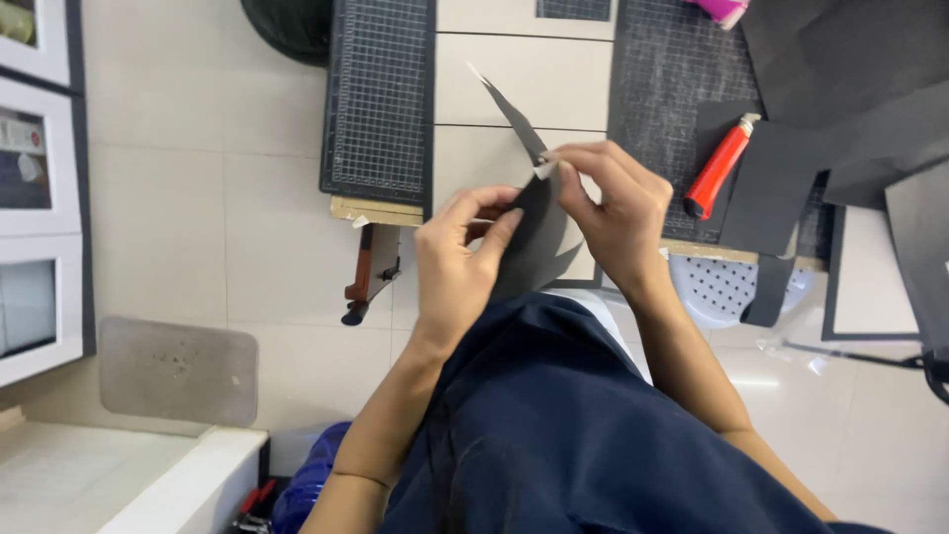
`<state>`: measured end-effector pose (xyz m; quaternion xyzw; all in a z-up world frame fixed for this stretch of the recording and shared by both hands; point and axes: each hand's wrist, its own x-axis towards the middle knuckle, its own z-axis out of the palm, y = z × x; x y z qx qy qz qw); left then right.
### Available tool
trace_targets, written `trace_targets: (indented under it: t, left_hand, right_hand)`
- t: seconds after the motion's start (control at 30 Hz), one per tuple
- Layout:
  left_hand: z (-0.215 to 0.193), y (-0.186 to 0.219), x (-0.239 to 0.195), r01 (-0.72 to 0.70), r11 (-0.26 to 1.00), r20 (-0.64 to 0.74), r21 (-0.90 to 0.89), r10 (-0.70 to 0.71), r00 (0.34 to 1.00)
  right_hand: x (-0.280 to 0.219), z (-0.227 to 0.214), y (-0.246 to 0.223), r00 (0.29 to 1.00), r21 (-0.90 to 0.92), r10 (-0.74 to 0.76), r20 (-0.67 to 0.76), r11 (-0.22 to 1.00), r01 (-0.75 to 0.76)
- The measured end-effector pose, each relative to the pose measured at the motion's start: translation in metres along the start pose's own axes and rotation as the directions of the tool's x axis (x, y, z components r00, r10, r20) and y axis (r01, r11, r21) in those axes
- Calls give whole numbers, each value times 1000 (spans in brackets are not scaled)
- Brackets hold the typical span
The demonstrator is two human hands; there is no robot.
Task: Applying adhesive tape to the corners of black cardstock frames and attaching them to a white backing board.
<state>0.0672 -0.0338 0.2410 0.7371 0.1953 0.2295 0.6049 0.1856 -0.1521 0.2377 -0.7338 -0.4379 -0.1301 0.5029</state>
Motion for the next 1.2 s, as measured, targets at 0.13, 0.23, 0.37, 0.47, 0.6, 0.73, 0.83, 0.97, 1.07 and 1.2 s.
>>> trace_targets:
  t: [0.13,0.23,0.37,0.47,0.6,0.73,0.83,0.97,1.07,1.2]
  left_hand:
    - [-5,-12,4,-13,994,0,108,13,1000]
    - [-14,-27,8,-23,983,35,184,17,999]
    - [-34,-70,16,1,964,20,267,-6,1000]
    - [-49,-117,27,161,971,-12,176,-162,987]
    - [-64,-176,38,351,922,8,164,-357,934]
    - [-68,-229,52,453,845,24,284,-478,878]
    - [-64,-238,60,454,824,25,338,-490,871]
    - [-46,-278,84,392,858,-34,331,-404,914]
    - [-42,-282,105,322,823,-33,469,-349,937]
    - [-33,-307,127,290,834,-70,469,-292,954]
  right_hand:
    - [-5,-4,24,952,132,296,-83,950,-284]
    - [-45,-22,67,820,264,547,-166,826,-498]
    - [-149,-75,128,746,-160,588,-312,742,-652]
    - [-244,-112,166,876,-655,349,-333,582,-481]
    - [-293,-116,178,981,-937,164,-107,314,-155]
    - [-299,-105,180,996,-939,88,-13,343,-42]
    - [-298,-99,172,994,-926,103,-36,372,-72]
    - [-306,-97,165,960,-813,245,-133,527,-247]
    - [-305,-88,158,822,-495,451,-349,656,-570]
    - [-315,-99,166,726,-315,548,-415,661,-680]
